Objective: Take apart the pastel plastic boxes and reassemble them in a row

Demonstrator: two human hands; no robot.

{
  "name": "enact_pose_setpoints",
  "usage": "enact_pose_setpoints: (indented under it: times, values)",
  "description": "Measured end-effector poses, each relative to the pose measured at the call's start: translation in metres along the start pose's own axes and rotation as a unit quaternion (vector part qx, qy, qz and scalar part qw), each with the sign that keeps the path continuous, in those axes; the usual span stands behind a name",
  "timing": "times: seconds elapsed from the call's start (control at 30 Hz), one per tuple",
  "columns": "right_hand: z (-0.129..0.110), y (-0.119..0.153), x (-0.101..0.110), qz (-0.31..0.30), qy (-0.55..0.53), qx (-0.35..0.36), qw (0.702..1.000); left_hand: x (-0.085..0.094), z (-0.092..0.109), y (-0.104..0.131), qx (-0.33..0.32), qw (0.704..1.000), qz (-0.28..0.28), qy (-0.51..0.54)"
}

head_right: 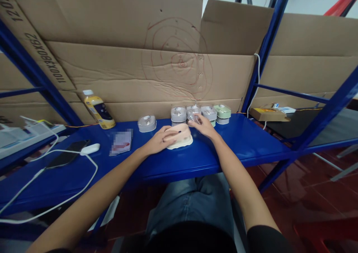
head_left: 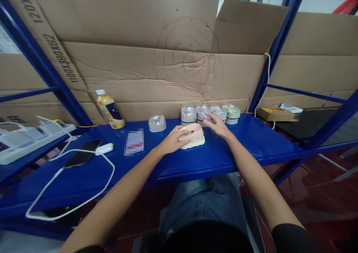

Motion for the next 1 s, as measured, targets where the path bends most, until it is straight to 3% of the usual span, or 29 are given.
enact_pose_setpoints:
  times: [0.1, 0.23, 0.47, 0.7, 0.87, 1.0]
  values:
    - [-0.008, 0.003, -0.011, -0.049, -0.028, 0.013, 0.998, -0.013, 0.005, -0.002, -0.016, 0.999, -0.028, -0.004]
    - [-0.027, 0.009, -0.029, -0.126, -0.025, 0.062, 0.990, -0.014, -0.006, -0.004, 0.028, 0.999, 0.005, 0.022]
    - [-0.045, 0.009, -0.051, -0.163, 0.029, 0.134, 0.977, -0.018, -0.017, -0.005, 0.123, 0.983, 0.030, 0.134]
    - [-0.061, 0.008, -0.066, -0.173, 0.064, 0.170, 0.968, -0.023, -0.027, -0.008, 0.124, 0.976, 0.045, 0.174]
    - [-0.055, 0.010, -0.072, -0.192, 0.070, 0.164, 0.965, -0.032, -0.033, -0.007, 0.118, 0.967, 0.053, 0.218]
    - [-0.044, 0.010, -0.072, -0.193, 0.065, 0.143, 0.968, -0.026, -0.029, -0.007, 0.118, 0.980, 0.046, 0.156]
Point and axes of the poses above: each hand's wrist, its own y-axis away from the middle knuckle, its own x-axis out of the back of the hand, z = x × y, the point moved 10 cm from there along -y, towards the middle knuckle
